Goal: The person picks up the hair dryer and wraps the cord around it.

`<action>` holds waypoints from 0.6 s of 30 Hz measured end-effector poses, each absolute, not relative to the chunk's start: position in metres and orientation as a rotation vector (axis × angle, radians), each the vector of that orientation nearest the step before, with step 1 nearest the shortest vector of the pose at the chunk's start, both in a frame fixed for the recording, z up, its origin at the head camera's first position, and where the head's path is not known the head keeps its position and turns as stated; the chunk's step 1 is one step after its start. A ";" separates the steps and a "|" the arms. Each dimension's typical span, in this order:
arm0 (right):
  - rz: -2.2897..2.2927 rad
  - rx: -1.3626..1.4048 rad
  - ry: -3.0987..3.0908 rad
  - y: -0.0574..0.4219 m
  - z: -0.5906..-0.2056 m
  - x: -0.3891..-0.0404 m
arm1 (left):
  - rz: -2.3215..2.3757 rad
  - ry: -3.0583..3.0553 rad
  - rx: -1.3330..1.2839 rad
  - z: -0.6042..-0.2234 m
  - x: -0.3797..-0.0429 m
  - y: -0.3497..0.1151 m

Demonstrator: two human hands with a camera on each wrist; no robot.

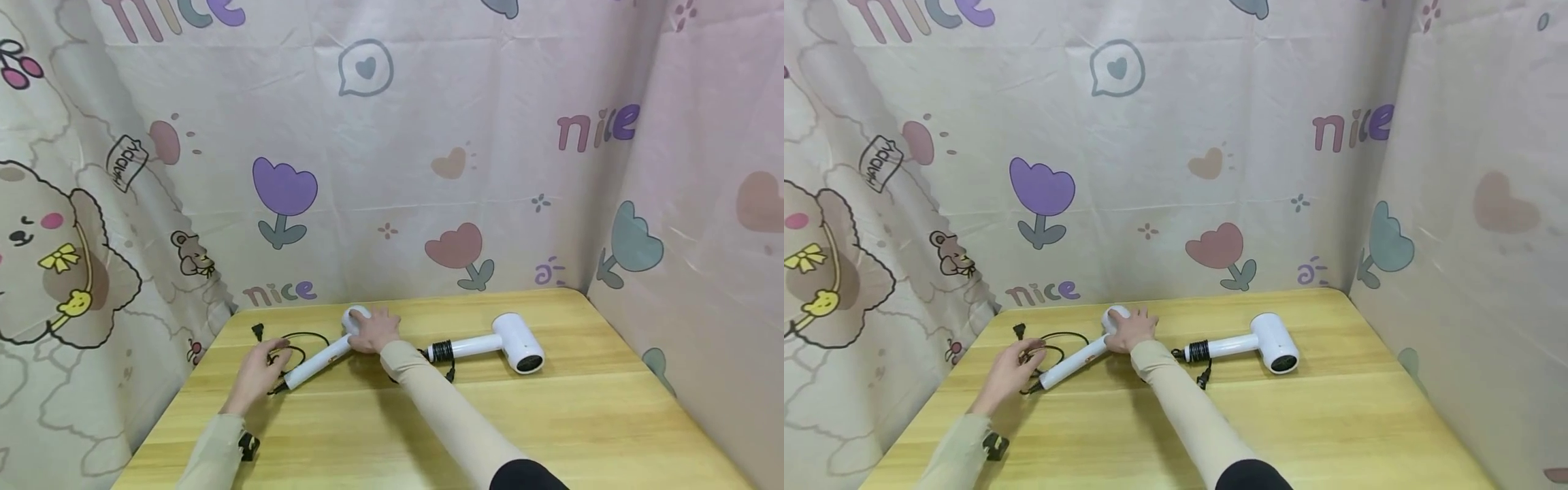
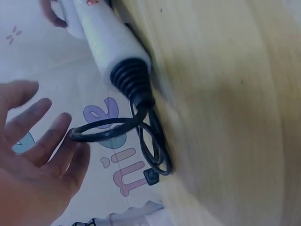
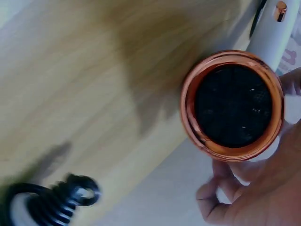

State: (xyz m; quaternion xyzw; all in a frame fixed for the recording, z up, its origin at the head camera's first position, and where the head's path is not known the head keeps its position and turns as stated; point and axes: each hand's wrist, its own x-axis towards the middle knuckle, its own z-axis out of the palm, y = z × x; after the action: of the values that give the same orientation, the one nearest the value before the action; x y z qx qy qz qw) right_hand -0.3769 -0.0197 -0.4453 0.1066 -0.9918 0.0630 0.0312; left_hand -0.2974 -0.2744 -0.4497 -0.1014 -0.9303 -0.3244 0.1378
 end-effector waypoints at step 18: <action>1.523 0.113 -2.852 0.029 -0.456 -0.380 | -0.959 -2.750 -0.347 -0.448 -0.303 -0.267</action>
State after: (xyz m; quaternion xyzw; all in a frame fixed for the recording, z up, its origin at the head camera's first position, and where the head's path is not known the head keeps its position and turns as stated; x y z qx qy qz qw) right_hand -0.3797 0.0290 -0.4559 0.0348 -0.8806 0.4702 -0.0466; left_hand -0.3034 -0.2671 -0.4482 -0.1176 -0.9325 -0.3252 0.1040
